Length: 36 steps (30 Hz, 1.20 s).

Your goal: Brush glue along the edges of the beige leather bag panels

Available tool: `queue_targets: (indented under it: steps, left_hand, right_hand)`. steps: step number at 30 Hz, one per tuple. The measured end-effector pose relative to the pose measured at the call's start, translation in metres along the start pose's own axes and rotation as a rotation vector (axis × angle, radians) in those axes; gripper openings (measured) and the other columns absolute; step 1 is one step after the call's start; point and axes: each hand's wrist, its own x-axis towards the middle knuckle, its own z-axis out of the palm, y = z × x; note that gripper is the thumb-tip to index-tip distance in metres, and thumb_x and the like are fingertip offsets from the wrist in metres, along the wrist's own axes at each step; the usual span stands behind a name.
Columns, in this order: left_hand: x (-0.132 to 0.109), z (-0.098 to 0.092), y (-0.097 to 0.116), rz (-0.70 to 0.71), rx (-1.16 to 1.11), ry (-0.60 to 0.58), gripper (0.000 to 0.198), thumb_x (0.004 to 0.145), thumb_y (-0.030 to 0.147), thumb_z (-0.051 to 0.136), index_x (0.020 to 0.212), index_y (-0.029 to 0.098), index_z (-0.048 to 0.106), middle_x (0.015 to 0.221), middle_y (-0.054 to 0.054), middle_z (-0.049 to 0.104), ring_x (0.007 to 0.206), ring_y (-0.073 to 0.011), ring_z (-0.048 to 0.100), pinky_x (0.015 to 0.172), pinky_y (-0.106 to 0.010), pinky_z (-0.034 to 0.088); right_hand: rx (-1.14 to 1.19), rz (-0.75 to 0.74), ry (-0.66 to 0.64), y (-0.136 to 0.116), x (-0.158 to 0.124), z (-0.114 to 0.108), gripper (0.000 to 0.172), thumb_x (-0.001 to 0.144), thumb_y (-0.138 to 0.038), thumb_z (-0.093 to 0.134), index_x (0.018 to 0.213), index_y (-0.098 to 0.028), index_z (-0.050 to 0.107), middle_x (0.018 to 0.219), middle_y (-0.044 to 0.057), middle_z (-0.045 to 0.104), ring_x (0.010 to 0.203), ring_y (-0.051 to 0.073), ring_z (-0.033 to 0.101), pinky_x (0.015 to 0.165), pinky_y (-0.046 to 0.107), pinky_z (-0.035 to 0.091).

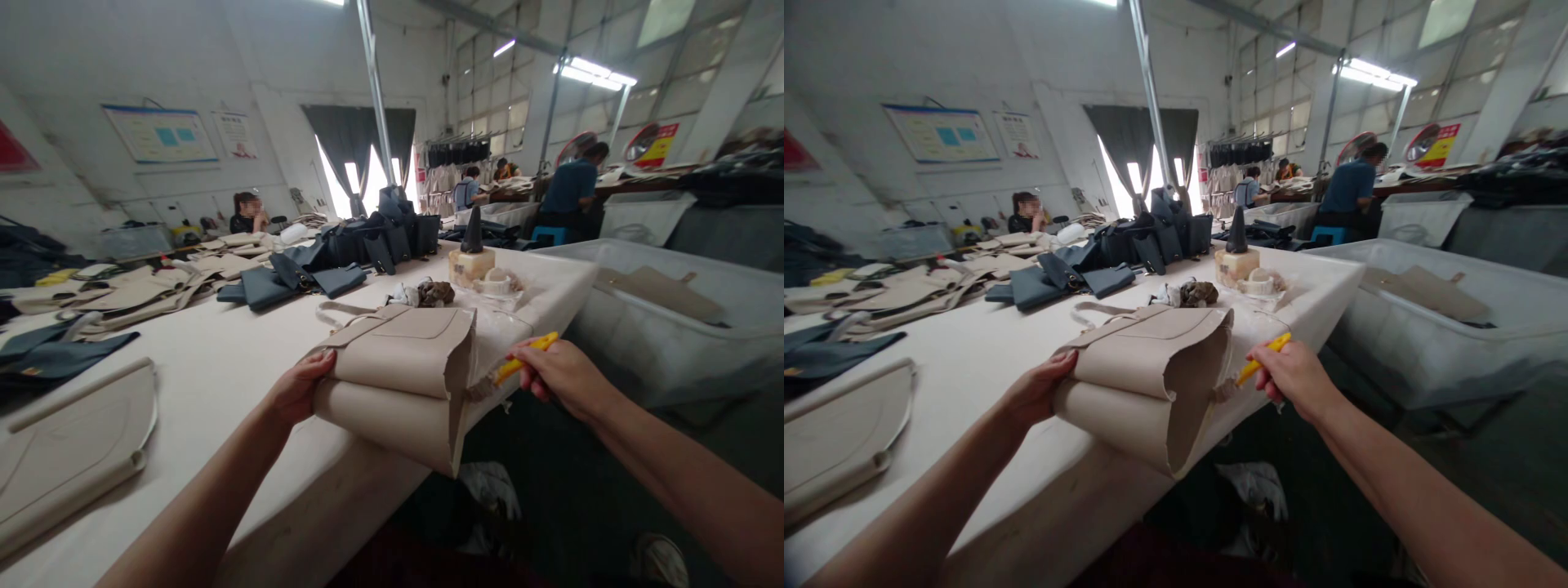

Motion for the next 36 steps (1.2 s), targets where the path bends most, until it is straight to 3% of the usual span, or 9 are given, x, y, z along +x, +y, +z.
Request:
queue_targets:
  steps: [4,8,11,16,21,24,28,32,36]
  left_hand:
    - [0.000,-0.002,0.003,0.005,-0.012,-0.034,0.038,0.051,0.025,0.088,0.083,0.012,0.072,0.073,-0.008,0.072,0.059,-0.0236,0.066,0.052,-0.033,0.057]
    - [-0.001,-0.005,0.005,-0.026,0.010,-0.057,0.034,0.049,0.025,0.088,0.075,0.012,0.071,0.065,-0.006,0.069,0.053,-0.0210,0.064,0.049,-0.030,0.056]
    - [0.000,-0.006,0.004,-0.062,0.034,-0.059,0.043,0.051,0.034,0.087,0.085,0.013,0.072,0.072,-0.008,0.072,0.058,-0.0224,0.065,0.054,-0.034,0.058]
    - [0.008,0.000,0.004,-0.128,0.074,0.080,0.032,0.073,0.038,0.071,0.096,0.015,0.070,0.077,-0.009,0.073,0.060,-0.0234,0.066,0.056,-0.035,0.057]
    - [0.010,0.008,0.009,-0.174,0.049,0.151,0.024,0.075,0.033,0.068,0.086,0.013,0.068,0.069,-0.009,0.071,0.056,-0.0240,0.065,0.054,-0.035,0.056]
    - [0.010,0.010,0.012,-0.120,0.039,0.130,0.029,0.077,0.031,0.065,0.099,0.013,0.067,0.071,-0.009,0.071,0.058,-0.0240,0.066,0.055,-0.036,0.056]
    - [0.013,0.008,0.011,-0.041,0.007,0.077,0.039,0.080,0.029,0.060,0.117,0.015,0.062,0.070,-0.006,0.071,0.055,-0.0222,0.064,0.054,-0.035,0.055]
    - [0.017,0.003,0.006,-0.050,0.001,0.081,0.037,0.079,0.030,0.062,0.111,0.011,0.065,0.068,-0.008,0.070,0.054,-0.0211,0.063,0.056,-0.033,0.054]
    - [0.018,0.001,0.002,-0.068,0.012,0.076,0.032,0.077,0.030,0.064,0.101,0.009,0.068,0.069,-0.009,0.070,0.057,-0.0222,0.064,0.057,-0.034,0.055]
  right_hand:
    - [-0.039,-0.018,-0.057,0.004,-0.006,-0.002,0.027,0.074,-0.032,0.051,0.082,-0.008,0.060,0.048,0.005,0.053,0.034,0.011,0.042,0.031,0.017,0.031]
    - [0.016,-0.099,0.109,0.009,0.013,-0.006,0.026,0.072,-0.031,0.055,0.082,-0.008,0.060,0.050,0.005,0.054,0.035,0.010,0.042,0.032,0.016,0.032]
    - [0.075,-0.122,0.205,0.012,0.021,-0.006,0.024,0.073,-0.030,0.055,0.084,-0.009,0.059,0.050,0.003,0.054,0.035,0.010,0.042,0.032,0.016,0.033]
    - [0.026,-0.113,0.123,0.012,0.017,-0.006,0.024,0.074,-0.031,0.054,0.082,-0.008,0.059,0.049,0.004,0.053,0.033,0.010,0.041,0.031,0.016,0.031]
    - [0.075,-0.172,0.247,0.010,0.029,-0.006,0.021,0.075,-0.027,0.054,0.084,-0.009,0.059,0.052,0.002,0.054,0.037,0.009,0.045,0.033,0.015,0.035]
    - [0.037,-0.125,0.177,0.011,0.024,-0.002,0.024,0.072,-0.030,0.054,0.081,-0.008,0.060,0.050,0.004,0.054,0.035,0.010,0.042,0.032,0.016,0.033]
    - [-0.018,-0.088,0.062,0.019,-0.008,0.003,0.042,0.064,-0.047,0.056,0.083,-0.010,0.058,0.050,0.004,0.054,0.035,0.011,0.042,0.032,0.018,0.030]
    - [-0.049,-0.029,-0.019,0.031,-0.041,0.008,0.052,0.061,-0.057,0.056,0.084,-0.011,0.058,0.050,0.004,0.054,0.034,0.011,0.042,0.032,0.019,0.030]
    - [-0.092,-0.103,-0.008,0.035,-0.040,0.007,0.052,0.066,-0.058,0.055,0.086,-0.010,0.059,0.053,0.005,0.056,0.037,0.012,0.045,0.035,0.020,0.034]
